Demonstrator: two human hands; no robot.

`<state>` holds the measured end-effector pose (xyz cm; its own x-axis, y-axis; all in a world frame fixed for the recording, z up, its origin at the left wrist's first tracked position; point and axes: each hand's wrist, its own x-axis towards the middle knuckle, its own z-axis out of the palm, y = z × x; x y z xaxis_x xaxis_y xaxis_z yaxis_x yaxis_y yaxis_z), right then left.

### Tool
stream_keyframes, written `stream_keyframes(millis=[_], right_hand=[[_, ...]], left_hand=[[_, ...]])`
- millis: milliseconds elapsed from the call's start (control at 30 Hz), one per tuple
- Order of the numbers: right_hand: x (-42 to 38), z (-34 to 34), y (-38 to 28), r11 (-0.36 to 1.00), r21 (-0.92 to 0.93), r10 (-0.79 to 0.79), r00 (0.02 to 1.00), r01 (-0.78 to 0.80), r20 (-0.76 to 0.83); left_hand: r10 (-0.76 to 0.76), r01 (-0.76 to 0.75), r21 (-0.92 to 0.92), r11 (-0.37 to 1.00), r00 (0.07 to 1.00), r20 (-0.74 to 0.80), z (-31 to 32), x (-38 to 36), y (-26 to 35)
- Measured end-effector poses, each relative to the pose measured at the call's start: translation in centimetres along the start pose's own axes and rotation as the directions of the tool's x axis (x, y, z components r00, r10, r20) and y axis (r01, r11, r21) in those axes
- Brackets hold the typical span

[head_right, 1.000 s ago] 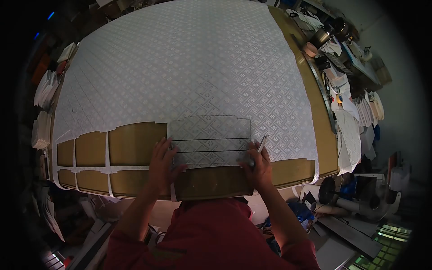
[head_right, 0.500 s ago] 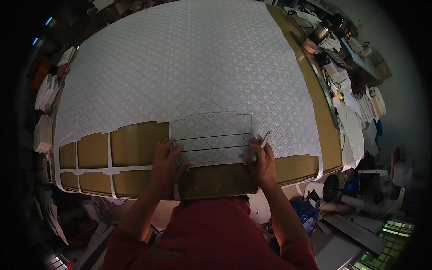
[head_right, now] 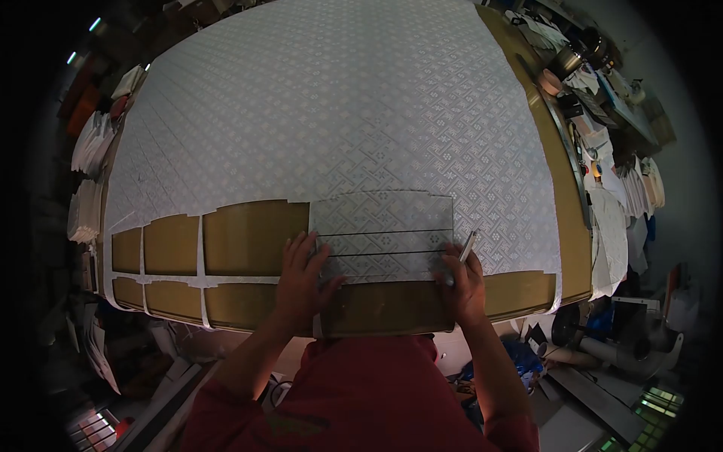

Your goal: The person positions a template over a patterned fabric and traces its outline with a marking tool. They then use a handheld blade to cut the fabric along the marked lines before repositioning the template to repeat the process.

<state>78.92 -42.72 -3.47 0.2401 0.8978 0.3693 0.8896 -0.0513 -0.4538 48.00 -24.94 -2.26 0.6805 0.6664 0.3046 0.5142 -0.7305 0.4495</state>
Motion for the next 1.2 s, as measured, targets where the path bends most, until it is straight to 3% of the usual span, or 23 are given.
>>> stream_keyframes(millis=[333, 533, 1200], right_hand=[[0.52, -0.40, -0.25, 0.997, 0.076, -0.021, 1.000, 0.020, 0.009], [0.29, -0.08, -0.29, 0.998, 0.035, -0.048, 0.998, 0.049, -0.041], [0.17, 0.06, -0.23, 0.999, 0.043, -0.005, 1.000, 0.006, -0.008]], left_hand=[[0.012, -0.012, -0.019, 1.000, 1.000, 0.026, 0.17, 0.18, -0.05], [0.024, -0.033, 0.091, 0.995, 0.995, 0.092, -0.65, 0.23, -0.31], [0.008, -0.011, 0.054, 0.998, 0.998, 0.067, -0.46, 0.41, -0.45]])
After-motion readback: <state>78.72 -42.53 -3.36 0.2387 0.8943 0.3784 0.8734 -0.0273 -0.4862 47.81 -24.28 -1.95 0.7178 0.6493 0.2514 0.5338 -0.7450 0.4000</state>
